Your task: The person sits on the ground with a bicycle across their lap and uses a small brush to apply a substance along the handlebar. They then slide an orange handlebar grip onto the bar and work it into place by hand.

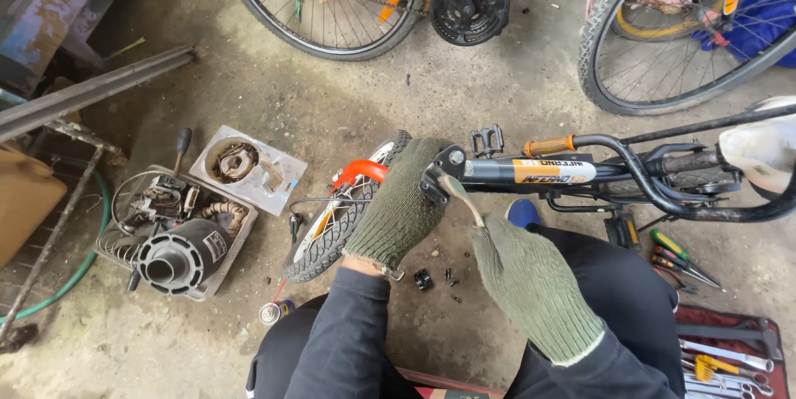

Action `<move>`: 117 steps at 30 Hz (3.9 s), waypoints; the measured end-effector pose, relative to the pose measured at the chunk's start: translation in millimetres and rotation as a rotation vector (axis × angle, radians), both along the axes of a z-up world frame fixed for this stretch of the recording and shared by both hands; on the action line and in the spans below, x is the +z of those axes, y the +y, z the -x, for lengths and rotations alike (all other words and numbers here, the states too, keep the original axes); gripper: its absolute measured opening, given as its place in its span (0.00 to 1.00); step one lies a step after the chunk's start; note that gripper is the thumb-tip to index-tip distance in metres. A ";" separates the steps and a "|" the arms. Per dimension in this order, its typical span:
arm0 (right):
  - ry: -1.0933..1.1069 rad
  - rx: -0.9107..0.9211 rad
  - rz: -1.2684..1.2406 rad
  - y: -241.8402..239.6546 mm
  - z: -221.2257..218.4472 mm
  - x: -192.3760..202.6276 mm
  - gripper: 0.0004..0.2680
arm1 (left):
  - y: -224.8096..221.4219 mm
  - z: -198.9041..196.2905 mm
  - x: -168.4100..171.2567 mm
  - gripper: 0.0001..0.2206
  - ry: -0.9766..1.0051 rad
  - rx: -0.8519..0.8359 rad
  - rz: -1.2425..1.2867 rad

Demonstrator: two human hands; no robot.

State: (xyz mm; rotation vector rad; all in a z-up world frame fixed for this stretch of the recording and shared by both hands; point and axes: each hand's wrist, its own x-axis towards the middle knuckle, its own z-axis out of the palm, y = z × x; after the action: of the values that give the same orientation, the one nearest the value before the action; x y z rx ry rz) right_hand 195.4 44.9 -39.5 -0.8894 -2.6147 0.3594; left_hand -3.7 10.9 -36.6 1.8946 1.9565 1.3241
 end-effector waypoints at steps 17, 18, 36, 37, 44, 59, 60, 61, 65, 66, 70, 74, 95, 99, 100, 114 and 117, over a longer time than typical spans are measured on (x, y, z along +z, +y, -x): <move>-0.068 -0.071 0.155 3.4 13.7 17.7 0.09 | -8.7 2.7 7.1 0.27 -0.188 -0.104 0.015; -0.065 -0.078 0.151 12.4 14.1 -4.6 0.09 | -8.6 -0.2 6.9 0.27 -0.185 -0.111 0.011; -0.046 0.016 0.097 6.5 27.6 7.9 0.07 | -10.6 0.1 4.7 0.26 -0.263 -0.091 0.027; -0.116 0.125 -0.191 6.3 23.1 -0.2 0.08 | -10.0 1.7 3.5 0.29 -0.269 -0.104 0.050; -0.252 -0.254 0.595 -13.7 -11.9 22.9 0.08 | -13.2 10.6 15.7 0.29 -0.300 -0.120 0.216; -0.171 -0.595 0.539 49.6 -5.6 -58.4 0.12 | -6.4 11.1 34.1 0.27 -0.297 0.032 0.445; -0.175 -0.602 0.543 76.4 -24.6 -113.8 0.12 | -9.5 11.5 26.0 0.27 -0.300 0.027 0.451; -0.220 -0.501 -0.073 101.0 -51.4 -166.0 0.09 | -11.0 11.2 18.4 0.27 -0.193 -0.055 0.255; -0.143 -0.453 -0.985 59.0 -29.8 -187.2 0.10 | -9.8 2.9 20.7 0.23 -0.072 -0.091 0.106; -0.142 -0.455 -0.990 39.0 -4.4 -140.5 0.10 | -4.4 3.9 18.7 0.23 -0.071 -0.092 0.100; 0.162 -0.467 0.353 -15.7 23.4 -49.2 0.11 | -5.4 6.9 15.1 0.23 -0.203 -0.054 0.183; 0.079 -0.570 0.501 35.2 -6.8 -96.4 0.08 | -21.1 34.3 12.9 0.38 -0.387 -0.029 0.332; 0.955 -0.371 2.035 -35.1 72.4 -97.4 0.18 | -35.0 29.9 4.8 0.26 -0.026 0.137 0.455; 0.778 -0.636 1.920 -15.7 78.4 -70.0 0.17 | -35.0 28.4 1.7 0.21 -0.063 0.196 0.471; 0.905 -0.347 2.072 -7.9 74.8 -77.4 0.10 | -35.8 28.2 1.6 0.23 -0.019 0.174 0.490; 0.956 -0.080 2.096 -13.1 55.6 -107.7 0.17 | -29.6 29.5 -18.8 0.16 0.116 0.188 0.571; 0.890 -0.211 1.921 -20.6 50.1 -90.9 0.18 | -26.1 23.6 -8.0 0.16 0.033 0.196 0.530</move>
State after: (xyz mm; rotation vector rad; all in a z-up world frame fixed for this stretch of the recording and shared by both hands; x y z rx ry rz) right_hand 145.3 24.3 -130.4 -0.9178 -0.7218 2.5066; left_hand -27.2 -15.2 -44.6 1.5099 2.2643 0.7006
